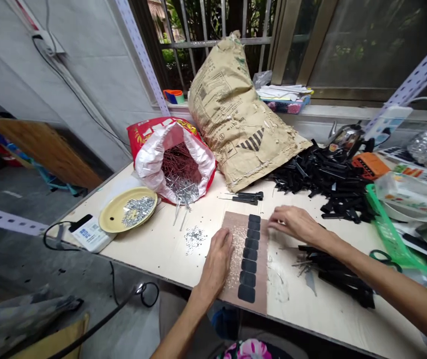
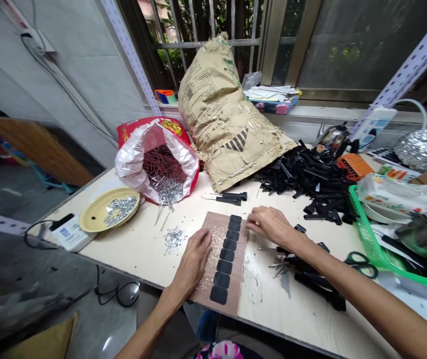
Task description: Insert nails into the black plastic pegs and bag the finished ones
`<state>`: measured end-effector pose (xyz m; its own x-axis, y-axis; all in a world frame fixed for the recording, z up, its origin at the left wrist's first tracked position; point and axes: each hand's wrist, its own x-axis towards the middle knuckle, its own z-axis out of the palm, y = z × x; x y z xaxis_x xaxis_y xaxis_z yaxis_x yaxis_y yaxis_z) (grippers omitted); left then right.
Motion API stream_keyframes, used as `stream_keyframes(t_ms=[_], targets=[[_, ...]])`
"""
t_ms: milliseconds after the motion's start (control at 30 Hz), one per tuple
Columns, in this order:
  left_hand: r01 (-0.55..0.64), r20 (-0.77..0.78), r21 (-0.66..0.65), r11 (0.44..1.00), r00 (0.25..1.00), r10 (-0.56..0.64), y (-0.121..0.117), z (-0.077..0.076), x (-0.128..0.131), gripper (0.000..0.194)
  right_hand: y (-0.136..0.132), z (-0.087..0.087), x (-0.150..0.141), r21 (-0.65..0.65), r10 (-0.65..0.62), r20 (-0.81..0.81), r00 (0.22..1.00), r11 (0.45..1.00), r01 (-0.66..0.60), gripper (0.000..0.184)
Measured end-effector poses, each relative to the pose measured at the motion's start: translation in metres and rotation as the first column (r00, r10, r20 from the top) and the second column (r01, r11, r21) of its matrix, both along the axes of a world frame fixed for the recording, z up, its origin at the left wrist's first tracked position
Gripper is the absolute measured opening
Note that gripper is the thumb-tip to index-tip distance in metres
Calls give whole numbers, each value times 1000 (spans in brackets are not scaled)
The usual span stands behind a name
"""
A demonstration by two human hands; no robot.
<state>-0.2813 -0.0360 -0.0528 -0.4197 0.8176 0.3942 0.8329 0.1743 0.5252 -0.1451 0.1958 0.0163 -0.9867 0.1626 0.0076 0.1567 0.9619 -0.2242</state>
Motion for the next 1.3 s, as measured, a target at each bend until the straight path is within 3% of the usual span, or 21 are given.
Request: stream_keyframes(t_ms=[100,200,267,333,467,600,767,867,967,1000,1067,1133,1167,1233,1300], targets=[[-35,25,17,999,999,34,-6,10,-4,33,-2,-15,-67,62,-42,-99,994,997,48,27],[-245,-12,46,969,969,246,-24,18,-25,30,-5,-34,-125,187,-55,-32,998,981,60,27],[-390,-91,27,921,916,390,-40,19,-47,28,-6,-45,-148,218,-40,15,999,975,35,28],[-462,-181,-12,887,873,452,-54,17,-69,27,-6,-51,-159,215,-30,28,999,976,23,28],[-459,-313,-132,878,860,403,-66,6,-99,28,-6,-56,-159,216,-41,27,999,976,34,28],[-398,-357,-202,895,881,311,-62,0,-109,27,-7,-55,-151,219,-64,-2,998,974,63,27],[-319,-316,-222,921,918,241,-55,7,-117,22,-9,-44,-137,69,-74,-273,959,993,96,22],[-297,-214,-197,934,943,254,-52,14,-119,16,-22,-34,-123,-103,-61,-416,907,994,20,22],[-310,139,-101,945,936,322,-47,25,-111,10,-47,-23,-104,-245,-54,-467,883,967,-71,27],[-320,335,-62,945,886,322,-45,30,-106,12,-58,-19,-98,-275,-46,-470,882,957,-97,29],[-345,718,16,939,657,229,-39,39,-91,20,-77,-12,-86,-318,-32,-466,884,939,-134,28],[-382,918,84,920,390,78,-30,47,-73,28,-93,-7,-77,-344,-42,-468,883,929,-139,25],[-405,953,108,908,303,22,-25,51,-64,30,-99,-5,-73,-351,-52,-467,883,927,-131,24],[-441,973,142,886,229,-42,-15,56,-48,33,-106,-2,-67,-346,-59,-462,885,931,-119,25],[-458,972,172,872,221,-76,-7,60,-37,32,-107,-1,-61,-321,-53,-460,886,941,-110,28]])
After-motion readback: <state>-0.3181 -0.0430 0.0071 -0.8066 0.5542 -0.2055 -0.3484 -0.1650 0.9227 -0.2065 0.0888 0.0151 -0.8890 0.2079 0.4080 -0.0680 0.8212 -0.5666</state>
